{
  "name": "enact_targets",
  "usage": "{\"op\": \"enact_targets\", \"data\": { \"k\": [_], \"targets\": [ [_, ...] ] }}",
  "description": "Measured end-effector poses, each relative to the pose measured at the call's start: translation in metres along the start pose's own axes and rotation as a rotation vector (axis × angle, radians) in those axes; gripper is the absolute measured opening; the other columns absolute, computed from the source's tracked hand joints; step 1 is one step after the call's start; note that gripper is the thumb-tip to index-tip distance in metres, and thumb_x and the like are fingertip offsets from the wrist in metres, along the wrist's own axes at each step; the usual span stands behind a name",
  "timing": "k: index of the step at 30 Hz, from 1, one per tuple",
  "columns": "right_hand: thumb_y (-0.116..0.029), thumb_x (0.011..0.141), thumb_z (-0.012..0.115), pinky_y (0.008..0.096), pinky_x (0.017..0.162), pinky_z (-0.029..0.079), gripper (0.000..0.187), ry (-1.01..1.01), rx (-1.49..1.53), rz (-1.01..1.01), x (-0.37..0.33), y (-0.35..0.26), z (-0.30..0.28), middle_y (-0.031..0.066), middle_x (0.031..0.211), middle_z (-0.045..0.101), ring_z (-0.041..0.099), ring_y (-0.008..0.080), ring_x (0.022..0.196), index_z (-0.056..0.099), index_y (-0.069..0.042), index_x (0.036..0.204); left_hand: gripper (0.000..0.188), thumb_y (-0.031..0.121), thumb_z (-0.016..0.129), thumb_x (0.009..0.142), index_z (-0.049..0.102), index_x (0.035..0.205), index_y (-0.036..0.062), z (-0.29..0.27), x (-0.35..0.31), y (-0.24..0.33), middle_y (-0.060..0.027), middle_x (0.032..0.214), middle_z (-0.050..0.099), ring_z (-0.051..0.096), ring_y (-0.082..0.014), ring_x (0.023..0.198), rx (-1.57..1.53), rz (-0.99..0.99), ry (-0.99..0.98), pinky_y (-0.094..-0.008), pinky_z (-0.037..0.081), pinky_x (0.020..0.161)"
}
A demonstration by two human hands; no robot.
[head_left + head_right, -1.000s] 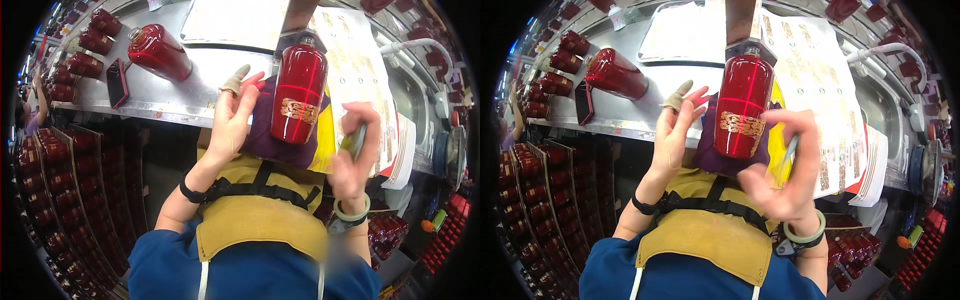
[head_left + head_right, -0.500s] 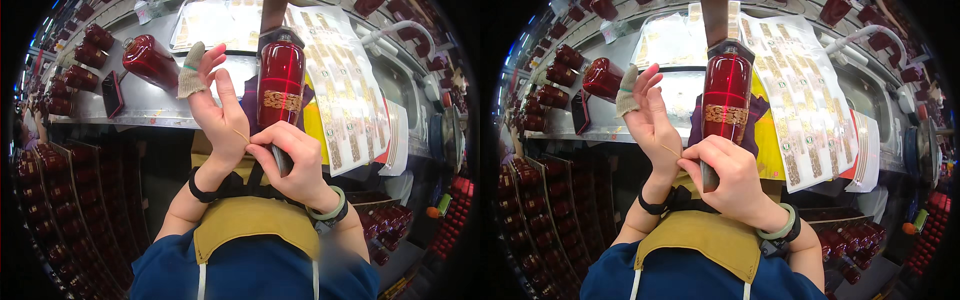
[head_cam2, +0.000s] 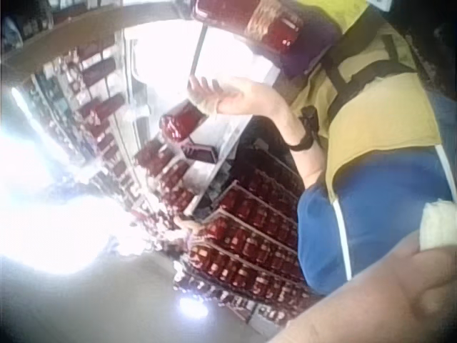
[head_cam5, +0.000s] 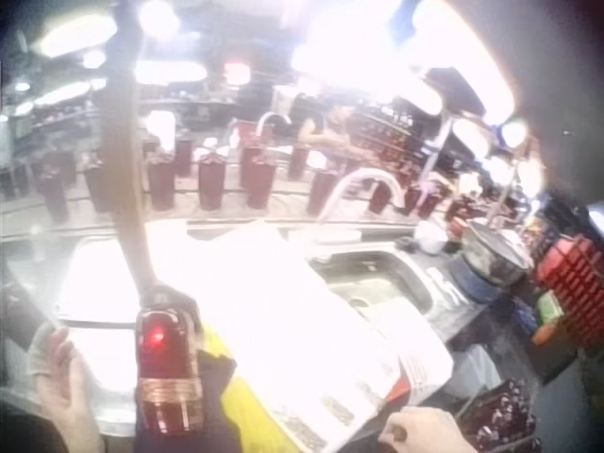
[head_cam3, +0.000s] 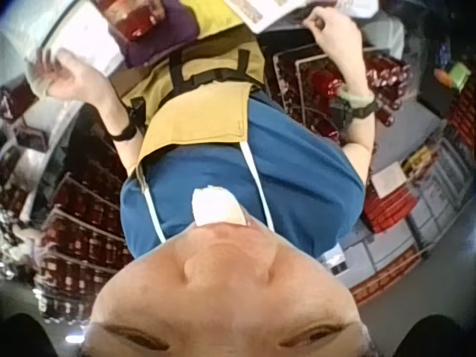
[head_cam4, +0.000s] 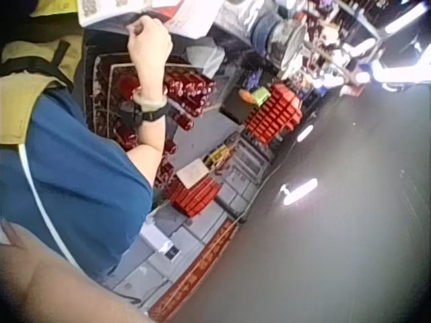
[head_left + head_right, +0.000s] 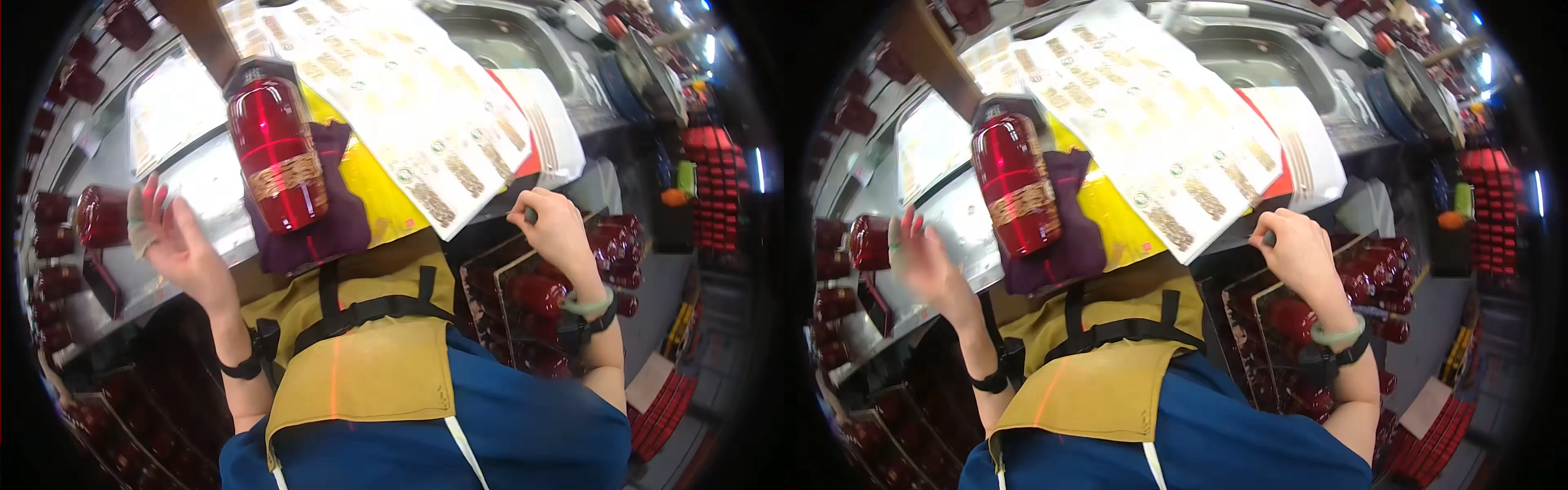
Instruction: Applying labels and decorative seals to glass liquor bottles by hand.
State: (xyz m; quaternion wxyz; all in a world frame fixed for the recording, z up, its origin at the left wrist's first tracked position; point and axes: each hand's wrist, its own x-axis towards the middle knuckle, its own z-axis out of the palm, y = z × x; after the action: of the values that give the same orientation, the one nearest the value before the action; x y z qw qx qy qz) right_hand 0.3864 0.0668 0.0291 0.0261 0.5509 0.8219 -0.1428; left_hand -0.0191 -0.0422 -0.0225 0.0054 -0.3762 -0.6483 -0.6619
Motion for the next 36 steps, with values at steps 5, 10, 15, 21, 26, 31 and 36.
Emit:
{"op": "enact_targets", "data": {
  "k": [5, 10, 15, 21, 26, 31, 36],
  "targets": [
    [-0.022, 0.079, 0.078, 0.0453, 0.076, 0.056, 0.018, -0.105, -0.226, 0.271, 0.008, 0.085, 0.045, 0.0165, 0.087, 0.072, 0.070, 0.0366, 0.088, 0.073, -0.009, 0.090, 0.049, 0.000, 0.054, 0.099, 0.037, 0.144, -0.0002, 0.017, -0.002, -0.004, -0.0197, 0.141, 0.051, 0.050, -0.0249, 0.126, -0.063, -0.038, -0.078, -0.0391, 0.038, 0.110],
    [-0.026, 0.081, 0.077, 0.0465, 0.078, 0.056, 0.026, 0.041, -0.120, 0.379, 0.011, 0.092, 0.056, 0.0194, 0.090, 0.072, 0.070, 0.0384, 0.089, 0.074, -0.008, 0.099, 0.051, 0.002, 0.053, 0.100, 0.034, 0.147, -0.0006, 0.014, -0.007, -0.005, -0.0204, 0.146, 0.047, 0.049, -0.0266, 0.129, -0.064, -0.063, -0.163, -0.0408, 0.038, 0.110],
    [-0.027, 0.080, 0.080, 0.0427, 0.073, 0.055, 0.029, -0.136, 0.113, 0.319, 0.014, 0.047, 0.018, 0.0221, 0.081, 0.070, 0.070, 0.0366, 0.080, 0.072, -0.001, 0.088, 0.106, 0.024, 0.086, 0.078, 0.019, 0.156, -0.0017, -0.005, -0.024, -0.006, -0.0219, 0.153, 0.039, 0.039, -0.0323, 0.142, -0.006, 0.040, -0.563, -0.0431, 0.031, 0.117],
    [-0.008, 0.087, 0.071, 0.0252, 0.060, 0.043, 0.012, 0.025, 0.581, 0.016, 0.024, -0.040, -0.001, 0.0042, 0.071, 0.062, 0.052, 0.0078, 0.064, 0.068, 0.002, 0.093, 0.116, 0.006, 0.087, 0.070, 0.012, 0.158, -0.0024, 0.022, -0.036, -0.005, -0.0199, 0.134, 0.061, 0.061, -0.0247, 0.120, 0.112, -0.115, -0.647, -0.0348, 0.045, 0.104],
    [-0.004, 0.089, 0.069, 0.0256, 0.070, 0.049, 0.009, -0.008, 0.811, -0.197, 0.050, -0.101, 0.008, 0.0077, 0.081, 0.069, 0.063, 0.0109, 0.074, 0.068, 0.003, 0.095, 0.109, 0.006, 0.087, 0.070, 0.020, 0.155, -0.0072, 0.010, -0.041, 0.005, -0.0236, 0.149, 0.048, 0.052, -0.0283, 0.134, 0.154, -0.061, -0.628, -0.0371, 0.039, 0.112],
    [-0.014, 0.087, 0.076, 0.0275, 0.072, 0.047, 0.023, 0.027, 0.882, -0.274, 0.073, -0.140, 0.028, 0.0053, 0.084, 0.062, 0.058, 0.0120, 0.077, 0.065, 0.000, 0.101, 0.101, 0.012, 0.083, 0.079, 0.020, 0.155, -0.0092, 0.015, -0.028, 0.030, -0.0248, 0.154, 0.038, 0.039, -0.0295, 0.143, -0.026, -0.208, -0.652, -0.0395, 0.029, 0.118],
    [-0.022, 0.086, 0.080, 0.0237, 0.064, 0.038, 0.037, 0.188, 0.942, -0.395, 0.086, -0.159, 0.043, -0.0020, 0.081, 0.049, 0.043, 0.0082, 0.070, 0.060, -0.004, 0.109, 0.075, 0.012, 0.065, 0.097, 0.020, 0.154, -0.0083, 0.044, -0.027, 0.039, -0.0195, 0.149, 0.042, 0.047, -0.0227, 0.133, -0.277, -0.541, -0.497, -0.0362, 0.037, 0.112]
  ]
}}
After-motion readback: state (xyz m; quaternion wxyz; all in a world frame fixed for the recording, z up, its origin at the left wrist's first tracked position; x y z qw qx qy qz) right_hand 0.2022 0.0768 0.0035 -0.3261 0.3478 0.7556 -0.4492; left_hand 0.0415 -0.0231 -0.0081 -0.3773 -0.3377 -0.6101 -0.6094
